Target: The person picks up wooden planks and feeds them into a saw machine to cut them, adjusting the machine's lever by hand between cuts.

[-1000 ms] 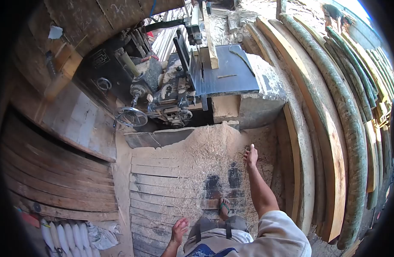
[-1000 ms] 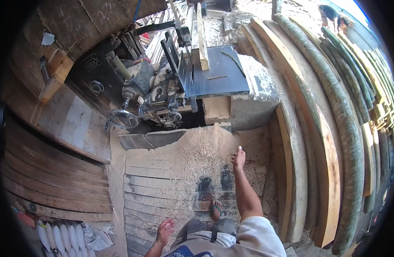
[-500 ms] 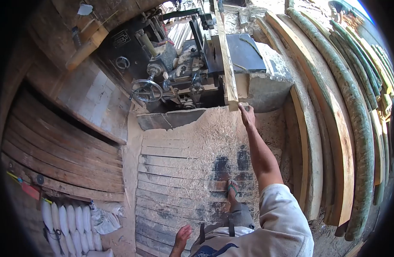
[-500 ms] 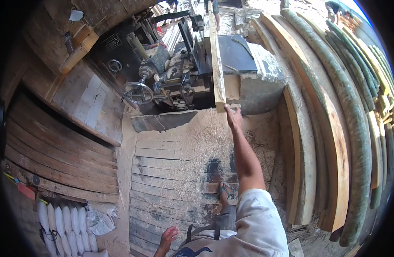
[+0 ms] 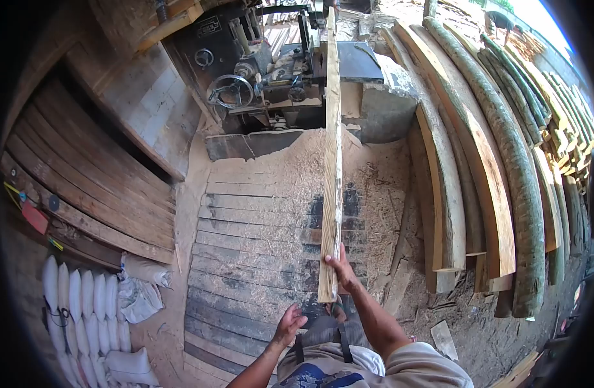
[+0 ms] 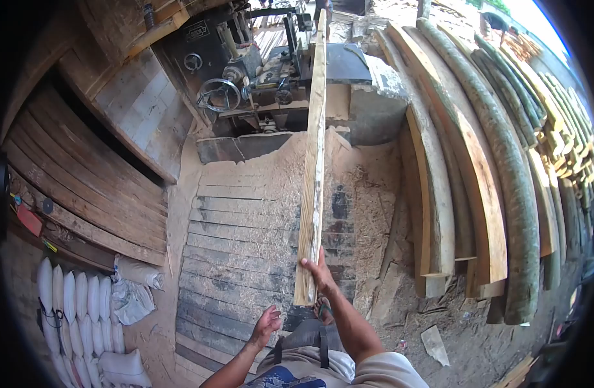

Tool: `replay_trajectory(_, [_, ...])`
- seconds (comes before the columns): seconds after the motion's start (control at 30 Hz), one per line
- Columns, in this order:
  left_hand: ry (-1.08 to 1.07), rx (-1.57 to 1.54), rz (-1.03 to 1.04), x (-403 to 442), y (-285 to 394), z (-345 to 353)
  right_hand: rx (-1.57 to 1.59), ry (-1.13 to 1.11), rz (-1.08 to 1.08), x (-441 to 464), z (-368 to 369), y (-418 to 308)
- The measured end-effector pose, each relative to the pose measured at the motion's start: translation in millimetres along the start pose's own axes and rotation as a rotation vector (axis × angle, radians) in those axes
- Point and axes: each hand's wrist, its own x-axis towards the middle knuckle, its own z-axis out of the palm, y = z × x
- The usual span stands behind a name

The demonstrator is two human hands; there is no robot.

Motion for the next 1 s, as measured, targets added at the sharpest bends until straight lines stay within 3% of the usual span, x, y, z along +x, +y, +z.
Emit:
replay_trajectory(0.1, [-0.089, -0.113, 0.042, -22, -52, 26, -0.140, 0.037, 0.029, -133, 23, 55])
replay_trajectory(0.17, [-0.264, -0.146, 0.120, -63, -79, 43, -0.106, 0.004, 0.059, -212, 30, 101])
replay_trajectory(0.2, [-0.288, -0.166, -0.015, -88, -107, 48, -0.122, 0.000, 0.081, -252, 33, 123])
replay_trajectory(0.37, [-0.230, -0.208, 0.091, -224, -250, 64, -0.079, -0.005, 0.134, -432, 49, 198])
replay_trajectory(0.5, [-0.250, -0.282, 0.009, -342, -315, 76, 0.062, -0.029, 0.233, -564, 59, 255])
replay_trajectory(0.6, [-0.196, -0.341, 0.031, -432, -350, 80, -0.098, -0.045, 0.191, -642, 61, 317])
replay_trajectory(0.83, [-0.196, -0.436, 0.091, -605, -516, 25, -0.118, -0.144, 0.147, -832, 141, 404])
replay_trajectory(0.9, [-0.202, -0.425, 0.039, -661, -591, -1, -0.022, -0.159, 0.265, -884, 155, 415])
replay_trajectory(1.0, [-0.158, -0.387, -0.073, -777, -670, -20, 0.102, 0.061, 0.139, -919, 188, 451])
